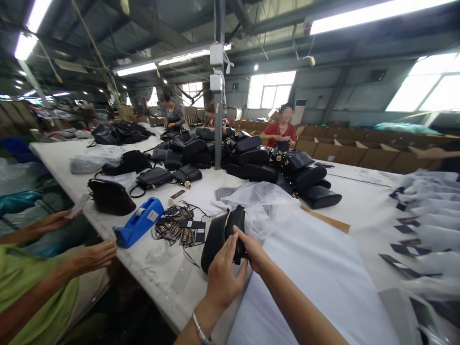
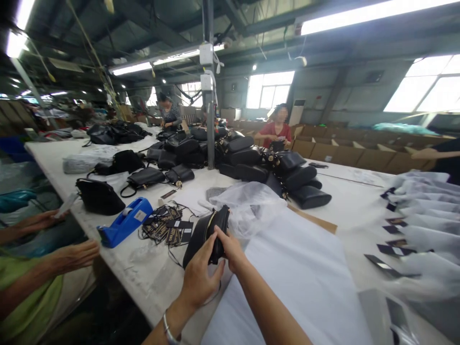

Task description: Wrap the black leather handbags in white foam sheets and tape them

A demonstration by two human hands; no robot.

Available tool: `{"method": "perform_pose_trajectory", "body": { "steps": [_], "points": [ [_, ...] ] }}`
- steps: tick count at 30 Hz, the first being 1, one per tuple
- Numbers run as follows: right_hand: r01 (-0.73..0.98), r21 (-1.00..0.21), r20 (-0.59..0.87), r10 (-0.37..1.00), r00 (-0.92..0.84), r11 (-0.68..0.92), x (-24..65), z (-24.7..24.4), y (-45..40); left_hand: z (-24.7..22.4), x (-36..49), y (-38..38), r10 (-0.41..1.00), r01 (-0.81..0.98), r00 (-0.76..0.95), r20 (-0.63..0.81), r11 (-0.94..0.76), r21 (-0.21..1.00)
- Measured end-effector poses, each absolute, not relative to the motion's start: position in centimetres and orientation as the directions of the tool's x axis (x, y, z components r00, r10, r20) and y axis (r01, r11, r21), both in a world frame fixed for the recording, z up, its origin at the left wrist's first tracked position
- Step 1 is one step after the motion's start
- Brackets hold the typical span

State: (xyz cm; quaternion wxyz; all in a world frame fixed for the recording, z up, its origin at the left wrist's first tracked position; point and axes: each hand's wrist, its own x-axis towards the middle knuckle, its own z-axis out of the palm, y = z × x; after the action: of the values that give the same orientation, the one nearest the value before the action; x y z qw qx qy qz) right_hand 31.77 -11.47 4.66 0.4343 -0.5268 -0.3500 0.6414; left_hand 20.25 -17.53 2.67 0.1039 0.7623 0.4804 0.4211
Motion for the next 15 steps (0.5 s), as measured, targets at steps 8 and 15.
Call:
{"method": "perform_pose_trajectory", "body": {
  "steps": [8, 15],
  "points": [
    [-0.239, -0.926, -0.303, 0.953, 0.003, -0.294, 31.9, 3.7, -11.8, 2.1, 19.1, -15.8, 0.962, 0.252, 0.053, 0.269, -0.273, 0.928],
    [-0.345, -0.93, -0.131, 0.991, -0.012, -0.128, 32.4, 2.2, -12.8, 1.4, 18.9, -15.1, 0.969, -0.14, -0.234, 0.082, -0.118, 0.983]
  ]
}}
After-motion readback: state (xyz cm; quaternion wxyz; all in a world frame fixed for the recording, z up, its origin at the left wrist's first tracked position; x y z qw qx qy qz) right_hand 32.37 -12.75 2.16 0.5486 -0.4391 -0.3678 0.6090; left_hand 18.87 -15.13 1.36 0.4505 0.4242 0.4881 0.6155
